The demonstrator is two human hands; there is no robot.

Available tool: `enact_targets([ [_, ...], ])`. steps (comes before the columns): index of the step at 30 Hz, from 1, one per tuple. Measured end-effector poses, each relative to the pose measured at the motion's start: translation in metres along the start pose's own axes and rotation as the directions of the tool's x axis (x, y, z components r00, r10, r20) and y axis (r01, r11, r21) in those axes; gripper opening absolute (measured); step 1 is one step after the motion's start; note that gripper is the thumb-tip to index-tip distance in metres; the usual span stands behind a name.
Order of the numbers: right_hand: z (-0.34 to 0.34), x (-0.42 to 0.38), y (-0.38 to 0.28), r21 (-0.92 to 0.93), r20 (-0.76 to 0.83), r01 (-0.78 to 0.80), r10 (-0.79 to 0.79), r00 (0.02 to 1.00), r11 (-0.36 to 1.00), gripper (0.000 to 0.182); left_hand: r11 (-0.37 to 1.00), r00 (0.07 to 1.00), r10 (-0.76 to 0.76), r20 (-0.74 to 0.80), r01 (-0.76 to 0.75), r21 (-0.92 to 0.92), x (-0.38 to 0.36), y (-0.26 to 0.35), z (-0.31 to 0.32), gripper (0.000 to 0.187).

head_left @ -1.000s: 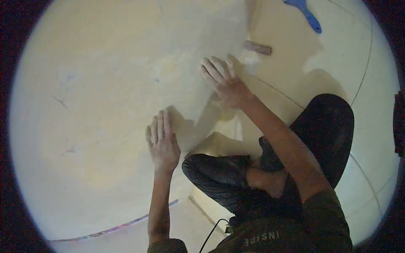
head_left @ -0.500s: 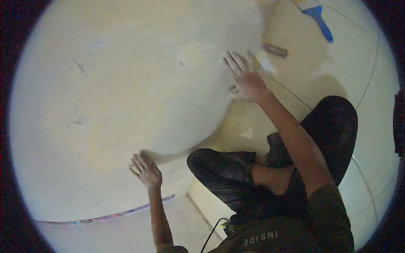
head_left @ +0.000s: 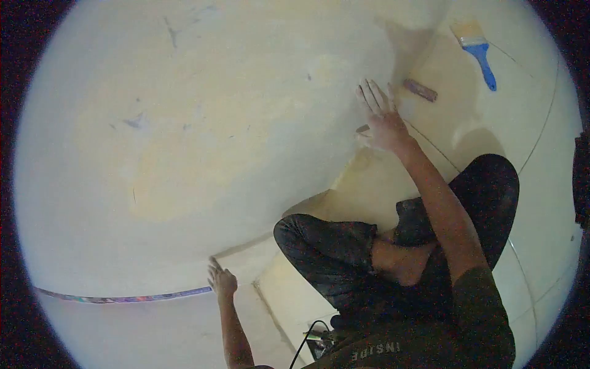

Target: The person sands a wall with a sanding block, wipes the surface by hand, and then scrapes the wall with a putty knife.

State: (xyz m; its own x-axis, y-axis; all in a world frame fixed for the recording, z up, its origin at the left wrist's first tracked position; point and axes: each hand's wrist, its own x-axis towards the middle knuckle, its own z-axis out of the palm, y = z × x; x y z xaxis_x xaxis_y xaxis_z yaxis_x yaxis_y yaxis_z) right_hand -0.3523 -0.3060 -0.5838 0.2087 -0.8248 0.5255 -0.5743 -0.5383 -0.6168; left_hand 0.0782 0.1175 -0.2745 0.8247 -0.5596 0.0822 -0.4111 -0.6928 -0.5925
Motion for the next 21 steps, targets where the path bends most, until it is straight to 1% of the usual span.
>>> enact_targets([
  [1, 0.001, 0.003, 0.0, 0.034, -0.012, 0.022, -0.021, 1.0, 0.999, 0.119, 0.987, 0.939, 0.125, 0.319, -0.151, 0.059, 0.013, -0.007, 0.002, 0.052],
  [2, 0.003, 0.005, 0.001, 0.068, -0.024, 0.044, -0.043, 0.999, 0.997, 0.119, 0.952, 0.765, 0.235, 0.6, -0.305, 0.016, 0.026, -0.012, 0.002, 0.047],
  [3, -0.005, 0.014, -0.017, 0.04, 0.023, 0.03, -0.031, 0.999, 0.999, 0.118, 0.899, 0.593, 0.408, 0.693, -0.391, -0.195, 0.037, -0.018, 0.006, 0.045],
  [4, -0.011, 0.013, -0.019, 0.012, 0.059, 0.006, -0.006, 0.998, 1.0, 0.118, 0.805, 0.396, 0.572, 0.718, -0.439, -0.399, 0.041, -0.009, 0.013, 0.046],
  [5, -0.016, 0.013, -0.019, -0.021, 0.092, -0.021, 0.023, 0.995, 1.0, 0.118, 0.753, 0.449, 0.636, 0.628, -0.183, -0.631, 0.041, -0.006, 0.018, 0.045],
  [6, -0.02, 0.014, -0.018, -0.07, 0.119, -0.001, 0.01, 0.993, 0.998, 0.113, 0.703, 0.553, 0.64, 0.534, -0.14, -0.697, 0.008, 0.039, -0.035, 0.041],
  [7, -0.021, 0.013, -0.017, -0.119, 0.149, 0.016, 0.002, 0.989, 0.993, 0.108, 0.657, 0.555, 0.687, 0.47, -0.196, -0.728, -0.003, 0.067, -0.07, 0.039],
  [9, -0.032, 0.015, -0.017, -0.187, 0.336, 0.036, 0.029, 0.941, 0.982, 0.096, 0.553, 0.562, 0.759, 0.328, -0.291, -0.78, -0.022, 0.103, -0.117, 0.034],
  [10, -0.038, 0.02, -0.023, -0.204, 0.48, 0.033, 0.071, 0.874, 0.978, 0.089, 0.502, 0.571, 0.781, 0.253, -0.334, -0.798, -0.032, 0.113, -0.137, 0.031],
  [12, -0.055, 0.031, -0.042, -0.177, 0.618, -0.011, 0.12, 0.777, 0.984, 0.073, 0.38, 0.565, 0.82, 0.09, -0.421, -0.823, -0.041, 0.126, -0.152, 0.024],
  [14, -0.079, 0.034, -0.061, -0.069, 0.628, -0.097, 0.119, 0.769, 0.993, 0.057, 0.252, 0.542, 0.837, -0.082, -0.513, -0.821, -0.054, 0.143, -0.159, 0.018],
  [15, -0.093, 0.034, -0.074, -0.033, 0.634, -0.048, 0.058, 0.771, 0.998, 0.058, 0.231, 0.538, 0.831, -0.143, -0.568, -0.79, -0.064, 0.154, -0.166, 0.023],
  [17, -0.133, 0.033, -0.118, 0.11, 0.668, -0.004, -0.071, 0.741, 0.994, 0.061, 0.14, 0.508, 0.828, -0.236, -0.595, -0.791, -0.079, 0.17, -0.18, 0.022],
  [18, -0.151, 0.034, -0.143, 0.211, 0.687, -0.01, -0.141, 0.713, 0.977, 0.063, 0.092, 0.493, 0.823, -0.283, -0.607, -0.79, -0.085, 0.179, -0.182, 0.021],
  [19, -0.152, 0.027, -0.161, 0.369, 0.673, -0.058, -0.224, 0.705, 0.927, 0.064, 0.057, 0.543, 0.772, -0.331, -0.577, -0.815, -0.089, 0.189, -0.18, 0.017],
  [20, -0.154, 0.022, -0.174, 0.517, 0.645, -0.106, -0.305, 0.7, 0.85, 0.065, 0.033, 0.567, 0.735, -0.373, -0.578, -0.815, -0.094, 0.196, -0.184, 0.018],
  [21, -0.167, 0.019, -0.19, 0.567, 0.687, -0.145, -0.369, 0.626, 0.811, 0.066, 0.01, 0.588, 0.695, -0.413, -0.582, -0.813, -0.096, 0.201, -0.191, 0.019],
])
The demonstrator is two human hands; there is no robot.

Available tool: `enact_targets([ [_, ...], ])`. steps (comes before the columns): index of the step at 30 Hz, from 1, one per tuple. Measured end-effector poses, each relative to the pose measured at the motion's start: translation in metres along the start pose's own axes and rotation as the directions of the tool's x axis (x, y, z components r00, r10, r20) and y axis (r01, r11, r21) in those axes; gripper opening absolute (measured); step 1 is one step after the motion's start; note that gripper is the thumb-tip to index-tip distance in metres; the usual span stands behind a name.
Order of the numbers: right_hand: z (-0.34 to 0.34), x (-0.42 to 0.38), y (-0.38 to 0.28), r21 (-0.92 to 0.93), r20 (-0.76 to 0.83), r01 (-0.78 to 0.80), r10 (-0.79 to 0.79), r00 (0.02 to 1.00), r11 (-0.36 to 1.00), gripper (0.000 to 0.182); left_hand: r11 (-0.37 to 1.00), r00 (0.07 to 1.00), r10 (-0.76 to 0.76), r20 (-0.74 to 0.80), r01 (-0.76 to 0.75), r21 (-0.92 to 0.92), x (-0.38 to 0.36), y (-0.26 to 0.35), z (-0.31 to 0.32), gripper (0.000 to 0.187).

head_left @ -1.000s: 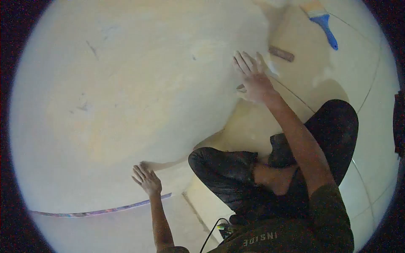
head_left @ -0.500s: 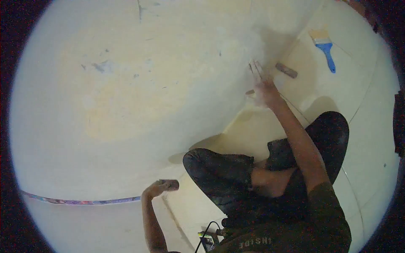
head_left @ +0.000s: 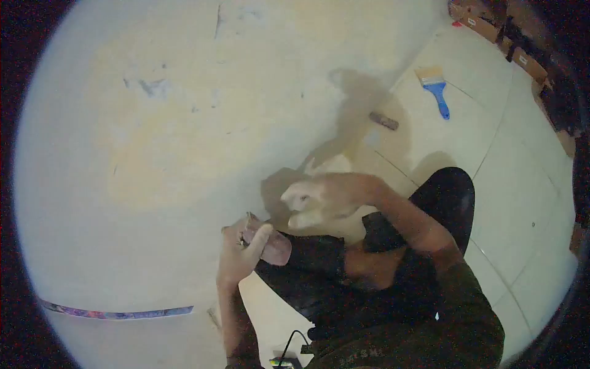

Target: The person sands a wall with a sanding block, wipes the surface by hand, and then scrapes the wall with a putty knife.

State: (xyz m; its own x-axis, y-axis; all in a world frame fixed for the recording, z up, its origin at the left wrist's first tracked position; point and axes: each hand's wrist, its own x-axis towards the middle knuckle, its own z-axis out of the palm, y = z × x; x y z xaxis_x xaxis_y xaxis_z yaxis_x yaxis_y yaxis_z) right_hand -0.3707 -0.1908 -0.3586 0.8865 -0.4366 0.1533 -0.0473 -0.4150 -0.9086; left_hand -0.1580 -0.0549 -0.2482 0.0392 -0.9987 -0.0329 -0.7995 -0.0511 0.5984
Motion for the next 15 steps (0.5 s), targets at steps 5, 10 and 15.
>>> enact_targets([
  [5, 0.001, 0.003, -0.017, 0.259, 0.181, 0.027, -0.076, 0.981, 0.965, 0.062, 0.989, 0.97, 0.133, -0.206, -0.143, -0.038, 0.031, 0.022, 0.027, 0.021],
  [10, 0.017, 0.013, -0.004, 0.426, -0.147, 0.206, -0.157, 0.977, 0.881, 0.054, 0.97, 0.924, 0.153, -0.352, -0.208, -0.124, 0.044, 0.049, 0.046, 0.025],
  [15, 0.004, 0.011, 0.003, 0.504, -0.096, 0.166, -0.136, 0.986, 0.847, 0.04, 0.974, 0.9, 0.19, -0.391, -0.222, -0.037, 0.054, 0.036, 0.048, 0.021],
])
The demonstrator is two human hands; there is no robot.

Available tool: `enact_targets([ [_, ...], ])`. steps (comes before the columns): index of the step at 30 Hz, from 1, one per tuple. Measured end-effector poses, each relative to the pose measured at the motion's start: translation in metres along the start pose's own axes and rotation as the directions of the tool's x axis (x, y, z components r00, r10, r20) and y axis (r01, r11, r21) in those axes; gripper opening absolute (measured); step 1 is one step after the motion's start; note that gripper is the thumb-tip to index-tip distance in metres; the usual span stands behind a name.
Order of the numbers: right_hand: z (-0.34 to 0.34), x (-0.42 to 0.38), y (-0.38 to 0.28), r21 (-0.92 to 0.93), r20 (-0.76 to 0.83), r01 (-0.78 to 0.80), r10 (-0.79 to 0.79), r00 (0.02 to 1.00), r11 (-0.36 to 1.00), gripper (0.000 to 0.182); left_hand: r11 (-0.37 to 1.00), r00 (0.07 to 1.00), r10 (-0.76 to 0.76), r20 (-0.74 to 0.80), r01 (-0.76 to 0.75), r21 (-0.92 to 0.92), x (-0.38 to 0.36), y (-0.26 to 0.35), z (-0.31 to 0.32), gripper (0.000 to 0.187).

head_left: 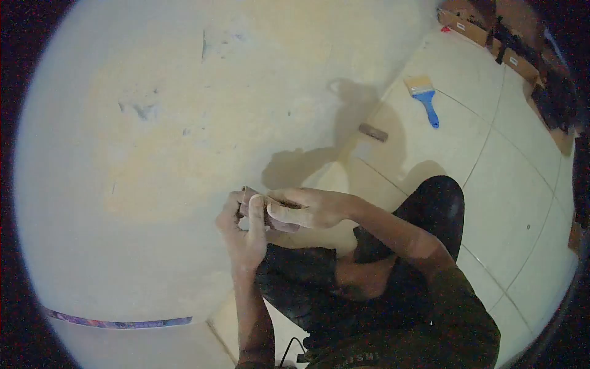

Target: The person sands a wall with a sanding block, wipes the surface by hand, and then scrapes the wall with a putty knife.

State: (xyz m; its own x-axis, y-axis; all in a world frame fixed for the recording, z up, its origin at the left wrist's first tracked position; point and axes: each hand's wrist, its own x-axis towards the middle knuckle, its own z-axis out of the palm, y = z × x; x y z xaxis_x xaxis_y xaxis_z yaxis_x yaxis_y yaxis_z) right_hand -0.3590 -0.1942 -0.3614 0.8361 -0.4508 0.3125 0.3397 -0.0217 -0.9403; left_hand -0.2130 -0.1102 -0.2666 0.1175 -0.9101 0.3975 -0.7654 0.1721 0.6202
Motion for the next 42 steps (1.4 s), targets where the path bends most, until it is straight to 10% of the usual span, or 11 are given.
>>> enact_targets([
  [4, -0.006, 0.0, -0.01, -0.13, 0.027, -0.03, 0.034, 0.999, 0.991, 0.044, 0.97, 0.954, 0.242, -0.174, -0.234, 0.068, 0.019, -0.016, -0.027, 0.019],
  [8, -0.023, 0.006, 0.019, -0.193, -0.06, -0.08, 0.07, 0.996, 0.978, 0.048, 0.679, 0.784, 0.581, -0.219, -0.318, 0.662, 0.048, -0.029, -0.09, 0.039],
  [14, -0.086, -0.001, 0.105, -0.3, -0.393, -0.19, 0.06, 0.918, 0.935, 0.045, 0.319, 0.617, 0.767, -0.175, -0.131, 0.939, 0.09, -0.062, -0.186, 0.066],
  [17, -0.105, -0.01, 0.074, -0.005, -0.582, -0.166, 0.132, 0.802, 0.986, 0.049, 0.106, 0.624, 0.776, -0.089, 0.01, 0.994, 0.094, -0.1, -0.203, 0.085],
  [22, -0.128, -0.011, 0.057, 0.129, -0.833, -0.204, 0.218, 0.509, 0.97, 0.057, 0.173, 0.635, 0.755, -0.165, 0.051, 0.984, 0.092, -0.123, -0.186, 0.087],
  [25, -0.121, 0.013, 0.054, -0.09, -0.948, 0.015, -0.091, 0.305, 0.996, 0.051, 0.259, 0.628, 0.731, -0.268, 0.108, 0.96, 0.084, -0.137, -0.164, 0.09],
  [27, -0.141, 0.03, 0.063, -0.29, -0.944, -0.152, -0.257, 0.205, 0.945, 0.046, 0.318, 0.648, 0.684, -0.336, 0.151, 0.936, 0.074, -0.156, -0.144, 0.092],
  [34, -0.156, 0.062, -0.002, -0.588, -0.807, -0.232, -0.579, 0.113, 0.775, 0.038, 0.324, 0.717, 0.618, -0.324, 0.143, 0.935, 0.048, -0.174, -0.104, 0.096],
  [37, -0.145, 0.062, 0.02, -0.384, -0.922, -0.336, -0.334, 0.198, 0.86, 0.046, 0.347, 0.73, 0.607, -0.315, 0.113, 0.931, 0.043, -0.188, -0.093, 0.097],
  [42, -0.127, 0.054, 0.085, -0.452, -0.891, -0.369, -0.392, 0.23, 0.812, 0.044, 0.316, 0.758, 0.594, -0.269, 0.087, 0.945, 0.02, -0.228, -0.059, 0.099],
])
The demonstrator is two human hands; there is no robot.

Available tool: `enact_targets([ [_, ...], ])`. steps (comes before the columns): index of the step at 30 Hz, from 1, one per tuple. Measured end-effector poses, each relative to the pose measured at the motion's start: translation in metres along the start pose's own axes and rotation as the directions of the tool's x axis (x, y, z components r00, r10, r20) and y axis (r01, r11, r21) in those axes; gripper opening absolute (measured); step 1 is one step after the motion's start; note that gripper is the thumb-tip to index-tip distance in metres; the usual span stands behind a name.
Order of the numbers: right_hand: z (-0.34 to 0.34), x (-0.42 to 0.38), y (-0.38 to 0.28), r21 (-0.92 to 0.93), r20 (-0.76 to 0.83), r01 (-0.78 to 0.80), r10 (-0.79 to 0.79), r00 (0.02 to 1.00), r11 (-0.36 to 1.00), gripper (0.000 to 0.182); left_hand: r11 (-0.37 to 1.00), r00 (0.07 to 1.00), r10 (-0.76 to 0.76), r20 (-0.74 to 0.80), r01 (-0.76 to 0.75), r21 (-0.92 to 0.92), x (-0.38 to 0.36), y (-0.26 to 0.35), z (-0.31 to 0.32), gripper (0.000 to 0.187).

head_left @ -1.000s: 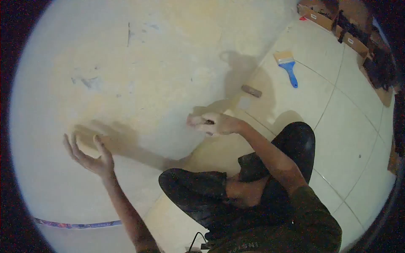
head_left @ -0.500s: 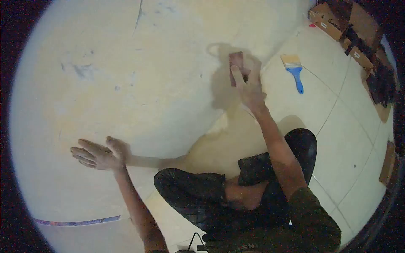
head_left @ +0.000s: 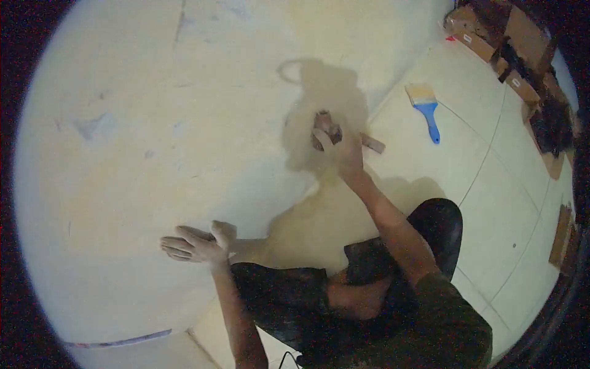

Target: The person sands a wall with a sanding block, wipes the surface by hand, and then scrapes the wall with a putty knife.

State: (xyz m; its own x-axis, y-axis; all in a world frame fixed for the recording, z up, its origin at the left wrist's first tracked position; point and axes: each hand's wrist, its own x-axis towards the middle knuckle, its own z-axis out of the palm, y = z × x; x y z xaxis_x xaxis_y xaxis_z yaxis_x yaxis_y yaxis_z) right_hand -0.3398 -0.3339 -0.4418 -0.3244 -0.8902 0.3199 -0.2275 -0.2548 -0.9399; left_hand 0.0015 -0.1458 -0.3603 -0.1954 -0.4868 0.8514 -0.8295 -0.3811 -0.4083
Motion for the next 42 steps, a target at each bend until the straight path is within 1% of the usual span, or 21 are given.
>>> enact_targets([
  [1, 0.0, 0.002, -0.005, -0.04, 0.011, -0.024, 0.025, 1.0, 0.999, 0.042, 1.0, 1.0, -0.003, 0.004, 0.003, -0.01, -0.011, 0.01, 0.006, 0.101],
  [2, -0.002, 0.008, -0.002, -0.287, -0.014, 0.241, -0.256, 0.967, 0.927, 0.049, 1.0, 1.0, -0.01, 0.017, 0.011, -0.012, -0.025, 0.016, 0.008, 0.102],
  [3, -0.005, 0.015, 0.007, -0.513, 0.042, 0.456, -0.509, 0.86, 0.728, 0.055, 0.999, 0.99, -0.03, 0.138, 0.033, -0.016, -0.046, 0.019, 0.009, 0.11],
  [4, -0.007, 0.019, -0.007, -0.236, 0.111, 0.201, -0.179, 0.978, 0.951, 0.055, 0.999, 0.986, -0.028, 0.164, 0.033, -0.027, -0.057, 0.025, 0.003, 0.113],
  [5, -0.009, 0.023, -0.023, -0.014, 0.165, -0.173, 0.173, 0.971, 0.985, 0.056, 0.998, 0.985, -0.037, 0.166, 0.045, -0.043, -0.063, 0.038, 0.006, 0.116],
  [8, 0.025, -0.024, 0.029, 0.165, -0.062, 0.148, -0.14, 0.988, 0.975, 0.047, 0.993, 0.967, -0.108, 0.229, 0.113, -0.012, -0.073, 0.049, 0.018, 0.139],
  [11, 0.011, -0.01, -0.011, -0.058, 0.114, -0.179, 0.184, 0.976, 0.982, 0.041, 0.992, 0.947, -0.113, 0.302, 0.124, -0.019, -0.085, 0.048, 0.012, 0.153],
  [14, -0.008, 0.011, -0.031, 0.038, 0.106, -0.172, 0.167, 0.98, 0.984, 0.046, 0.996, 0.946, -0.075, 0.316, 0.089, -0.029, -0.091, 0.051, 0.018, 0.159],
  [17, 0.021, -0.021, 0.002, 0.058, 0.07, -0.147, 0.142, 0.987, 0.987, 0.047, 0.99, 0.936, -0.11, 0.334, 0.132, -0.042, -0.095, 0.06, 0.022, 0.159],
  [19, 0.014, -0.013, -0.006, 0.097, 0.148, -0.153, 0.138, 0.979, 0.983, 0.045, 0.991, 0.935, -0.093, 0.342, 0.12, -0.057, -0.096, 0.062, 0.021, 0.158],
  [20, 0.013, -0.015, -0.007, 0.115, 0.188, -0.164, 0.14, 0.972, 0.98, 0.045, 0.984, 0.824, -0.154, 0.545, 0.181, 0.005, -0.1, 0.064, 0.018, 0.156],
  [22, 0.014, -0.021, -0.009, 0.153, 0.18, -0.222, 0.194, 0.964, 0.963, 0.045, 0.954, 0.471, -0.266, 0.841, 0.252, 0.161, -0.104, 0.074, 0.012, 0.151],
  [26, 0.028, -0.035, -0.01, 0.394, 0.082, -0.294, 0.286, 0.955, 0.871, 0.048, 0.954, 0.302, -0.233, 0.924, 0.256, 0.157, -0.085, 0.085, 0.003, 0.14],
  [28, 0.029, -0.036, -0.009, 0.323, 0.034, -0.231, 0.233, 0.972, 0.918, 0.049, 0.957, 0.261, -0.246, 0.933, 0.216, 0.192, -0.078, 0.088, -0.002, 0.135],
  [30, 0.024, -0.033, -0.006, 0.206, 0.056, -0.182, 0.175, 0.983, 0.961, 0.051, 0.96, 0.277, -0.231, 0.933, 0.223, 0.171, -0.071, 0.088, -0.007, 0.132],
  [32, 0.015, -0.016, -0.001, 0.034, 0.165, -0.127, 0.119, 0.979, 0.991, 0.052, 0.962, 0.295, -0.21, 0.932, 0.232, 0.143, -0.075, 0.09, -0.01, 0.13],
  [34, 0.011, 0.0, 0.003, 0.004, 0.026, 0.059, -0.059, 0.998, 0.998, 0.052, 0.963, 0.332, -0.191, 0.924, 0.247, 0.11, -0.082, 0.091, -0.009, 0.129],
  [36, 0.013, 0.001, 0.007, -0.043, 0.04, 0.055, -0.053, 0.998, 0.998, 0.052, 0.964, 0.363, -0.2, 0.91, 0.238, 0.117, -0.086, 0.091, -0.007, 0.128],
  [38, 0.027, -0.01, 0.013, -0.107, 0.182, -0.131, 0.149, 0.972, 0.986, 0.052, 0.964, 0.363, -0.204, 0.909, 0.236, 0.122, -0.087, 0.091, -0.004, 0.132],
  [40, 0.032, -0.039, 0.001, -0.076, 0.092, 0.02, -0.013, 0.996, 0.997, 0.052, 0.959, 0.325, -0.211, 0.922, 0.25, 0.131, -0.092, 0.088, -0.001, 0.14],
  [42, 0.032, -0.039, 0.005, -0.187, 0.136, 0.102, -0.077, 0.988, 0.977, 0.052, 0.965, 0.37, -0.198, 0.908, 0.237, 0.114, -0.104, 0.084, 0.007, 0.142],
])
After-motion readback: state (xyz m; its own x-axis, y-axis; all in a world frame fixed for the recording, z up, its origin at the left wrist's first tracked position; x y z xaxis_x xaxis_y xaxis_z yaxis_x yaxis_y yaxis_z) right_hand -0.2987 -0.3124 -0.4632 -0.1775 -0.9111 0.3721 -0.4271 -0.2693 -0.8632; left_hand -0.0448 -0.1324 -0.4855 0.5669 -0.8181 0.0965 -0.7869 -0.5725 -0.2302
